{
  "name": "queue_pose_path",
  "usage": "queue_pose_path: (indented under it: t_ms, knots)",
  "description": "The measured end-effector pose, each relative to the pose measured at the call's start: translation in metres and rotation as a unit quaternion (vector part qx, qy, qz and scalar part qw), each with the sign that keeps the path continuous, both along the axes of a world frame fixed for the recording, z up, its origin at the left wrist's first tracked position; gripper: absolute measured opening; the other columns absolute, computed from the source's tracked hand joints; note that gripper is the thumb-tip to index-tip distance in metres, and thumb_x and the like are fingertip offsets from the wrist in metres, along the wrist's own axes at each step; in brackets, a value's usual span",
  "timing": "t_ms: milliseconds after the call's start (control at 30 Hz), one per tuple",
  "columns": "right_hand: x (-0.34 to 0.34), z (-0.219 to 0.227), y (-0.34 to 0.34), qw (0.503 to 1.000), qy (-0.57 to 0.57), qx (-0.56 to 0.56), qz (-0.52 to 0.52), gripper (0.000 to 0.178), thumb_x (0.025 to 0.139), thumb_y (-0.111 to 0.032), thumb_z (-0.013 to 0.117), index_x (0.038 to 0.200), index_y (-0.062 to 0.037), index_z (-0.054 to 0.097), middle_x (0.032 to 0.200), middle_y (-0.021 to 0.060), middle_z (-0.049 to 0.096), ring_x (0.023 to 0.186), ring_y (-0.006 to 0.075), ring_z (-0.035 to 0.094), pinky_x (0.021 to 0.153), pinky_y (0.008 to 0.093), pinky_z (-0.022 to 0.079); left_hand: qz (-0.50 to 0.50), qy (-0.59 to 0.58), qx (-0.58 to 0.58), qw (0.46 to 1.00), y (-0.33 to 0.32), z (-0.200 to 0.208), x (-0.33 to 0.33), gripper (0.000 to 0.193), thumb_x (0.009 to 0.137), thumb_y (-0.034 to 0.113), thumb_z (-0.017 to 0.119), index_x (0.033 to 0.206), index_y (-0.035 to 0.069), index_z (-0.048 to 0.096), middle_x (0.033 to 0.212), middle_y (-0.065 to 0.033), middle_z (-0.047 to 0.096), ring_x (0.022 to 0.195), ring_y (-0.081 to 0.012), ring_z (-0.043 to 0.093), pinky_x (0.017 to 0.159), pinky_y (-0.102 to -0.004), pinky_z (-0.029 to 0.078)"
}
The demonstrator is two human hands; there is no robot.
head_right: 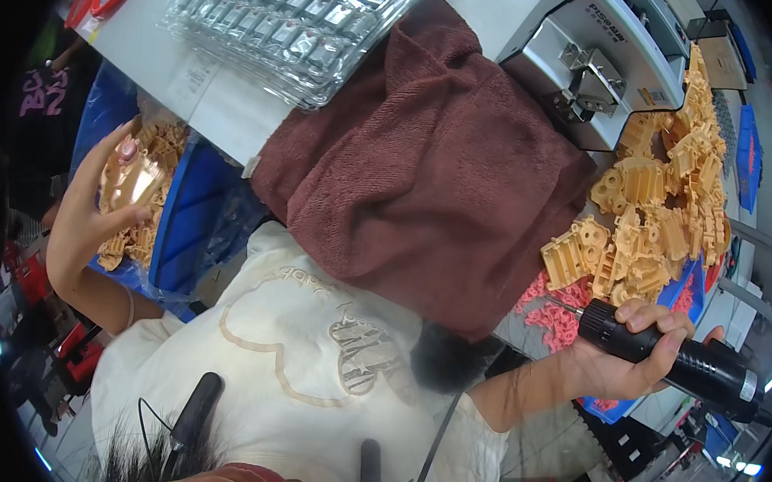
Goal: Manually assemble and screw together small plastic toy housing components using an electric screwdriver.
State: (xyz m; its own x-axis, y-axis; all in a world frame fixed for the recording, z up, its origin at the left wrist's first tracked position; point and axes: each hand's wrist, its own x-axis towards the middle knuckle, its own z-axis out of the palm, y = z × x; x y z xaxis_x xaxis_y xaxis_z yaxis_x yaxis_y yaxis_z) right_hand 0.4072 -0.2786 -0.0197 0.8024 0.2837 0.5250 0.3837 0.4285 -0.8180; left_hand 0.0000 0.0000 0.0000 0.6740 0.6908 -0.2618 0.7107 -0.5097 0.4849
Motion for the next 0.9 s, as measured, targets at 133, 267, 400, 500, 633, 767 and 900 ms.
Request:
queue_pose_path:
  t_ms: [133,267,400,500,633,767,900]
  knots:
    - [0.001,-0.006,0.005,0.999,0.027,-0.011,-0.041,0.048,0.094,-0.010,0.057,0.138,-0.0016,0.039,0.079,0.0069,0.050,0.062,0.0143,0.049,0.057,0.0298,0.046,0.246,0.035,-0.010,0.969,-0.002,-0.009,-0.019,0.068,0.084,0.030,0.074,0.139,0.000,0.046,0.132,-0.0177,0.056,0.117,-0.0237,0.056,0.102,-0.0334,0.041]
    - [-0.005,-0.011,0.012,0.996,0.055,-0.039,-0.054,0.055,0.089,-0.005,0.060,0.140,-0.0029,0.037,0.082,0.0076,0.054,0.057,0.0138,0.051,0.051,0.0288,0.047,0.186,0.014,0.039,0.982,0.008,-0.002,-0.005,0.058,0.090,0.032,0.066,0.136,0.002,0.050,0.130,-0.0168,0.058,0.117,-0.0245,0.056,0.100,-0.0348,0.042]
    - [-0.012,-0.022,0.030,0.980,0.140,-0.114,-0.083,0.058,0.086,0.000,0.063,0.138,-0.0046,0.037,0.084,0.0090,0.055,0.057,0.0154,0.054,0.050,0.0305,0.051,0.024,-0.087,0.070,0.993,0.030,0.004,0.044,0.048,0.093,0.029,0.063,0.134,0.006,0.054,0.129,-0.0124,0.060,0.121,-0.0244,0.054,0.104,-0.0373,0.040]
    - [-0.018,-0.029,0.038,0.965,0.199,-0.156,-0.073,0.072,0.084,0.000,0.066,0.144,-0.0097,0.028,0.097,0.0130,0.058,0.064,0.0178,0.059,0.053,0.0305,0.053,-0.061,-0.224,0.040,0.972,0.057,-0.022,0.107,0.042,0.097,0.025,0.057,0.134,0.007,0.054,0.130,-0.0109,0.060,0.124,-0.0252,0.053,0.106,-0.0384,0.038]
    - [-0.020,-0.041,0.043,0.944,0.182,-0.273,-0.026,0.086,0.084,0.006,0.061,0.153,-0.0135,0.013,0.105,0.0150,0.059,0.073,0.0177,0.061,0.059,0.0294,0.054,-0.141,-0.258,0.188,0.937,0.074,-0.056,0.167,0.042,0.100,0.023,0.051,0.138,0.006,0.050,0.142,-0.0116,0.052,0.130,-0.0270,0.049,0.109,-0.0391,0.036]
    - [-0.005,-0.078,0.039,0.925,0.038,-0.378,-0.002,0.081,0.082,-0.001,0.065,0.152,-0.0103,0.024,0.125,0.0146,0.054,0.115,0.0271,0.054,0.098,0.0394,0.045,-0.143,-0.182,0.326,0.917,0.081,-0.082,0.198,0.042,0.099,0.024,0.053,0.137,0.006,0.050,0.140,-0.0143,0.052,0.129,-0.0335,0.048,0.107,-0.0384,0.038]
    - [-0.005,-0.066,0.040,0.863,-0.061,-0.502,-0.006,0.059,0.087,-0.002,0.064,0.141,-0.0096,0.044,0.126,0.0086,0.052,0.107,0.0187,0.056,0.088,0.0300,0.050,-0.061,-0.196,0.270,0.941,0.068,-0.087,0.195,0.041,0.099,0.024,0.054,0.135,0.004,0.051,0.141,-0.0149,0.050,0.129,-0.0327,0.048,0.107,-0.0385,0.037]
